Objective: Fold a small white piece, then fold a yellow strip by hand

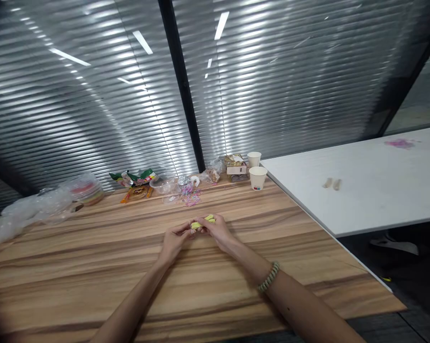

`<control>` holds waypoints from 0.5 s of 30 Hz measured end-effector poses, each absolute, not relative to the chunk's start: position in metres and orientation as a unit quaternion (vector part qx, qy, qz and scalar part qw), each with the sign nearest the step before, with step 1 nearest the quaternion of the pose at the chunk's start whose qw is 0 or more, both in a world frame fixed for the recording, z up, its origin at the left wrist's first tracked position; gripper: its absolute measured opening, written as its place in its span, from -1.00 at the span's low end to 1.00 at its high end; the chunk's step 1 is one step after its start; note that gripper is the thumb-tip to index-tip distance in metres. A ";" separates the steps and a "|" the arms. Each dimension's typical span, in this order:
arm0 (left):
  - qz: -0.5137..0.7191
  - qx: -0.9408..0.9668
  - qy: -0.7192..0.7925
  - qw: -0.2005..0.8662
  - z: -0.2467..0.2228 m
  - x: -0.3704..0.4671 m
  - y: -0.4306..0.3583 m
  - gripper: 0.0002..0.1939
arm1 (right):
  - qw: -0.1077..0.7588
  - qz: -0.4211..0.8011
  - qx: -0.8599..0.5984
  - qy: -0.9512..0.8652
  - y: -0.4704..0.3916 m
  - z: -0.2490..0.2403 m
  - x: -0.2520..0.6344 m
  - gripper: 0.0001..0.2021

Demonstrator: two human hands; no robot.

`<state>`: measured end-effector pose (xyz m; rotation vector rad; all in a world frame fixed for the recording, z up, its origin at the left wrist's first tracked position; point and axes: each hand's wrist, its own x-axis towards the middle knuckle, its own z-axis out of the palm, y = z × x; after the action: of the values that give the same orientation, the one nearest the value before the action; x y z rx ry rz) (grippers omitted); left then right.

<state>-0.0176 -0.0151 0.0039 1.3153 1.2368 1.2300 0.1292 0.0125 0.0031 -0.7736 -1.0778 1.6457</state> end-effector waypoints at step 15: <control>0.468 0.503 0.527 0.501 -0.002 -0.021 -0.008 -0.64 | 0.315 0.476 -0.301 -0.764 0.032 -0.011 0.159 -0.69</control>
<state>-0.0211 -0.0085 -0.0024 1.2163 1.2736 1.1311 0.1588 0.0323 -0.0108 -0.7925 -2.0137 1.2533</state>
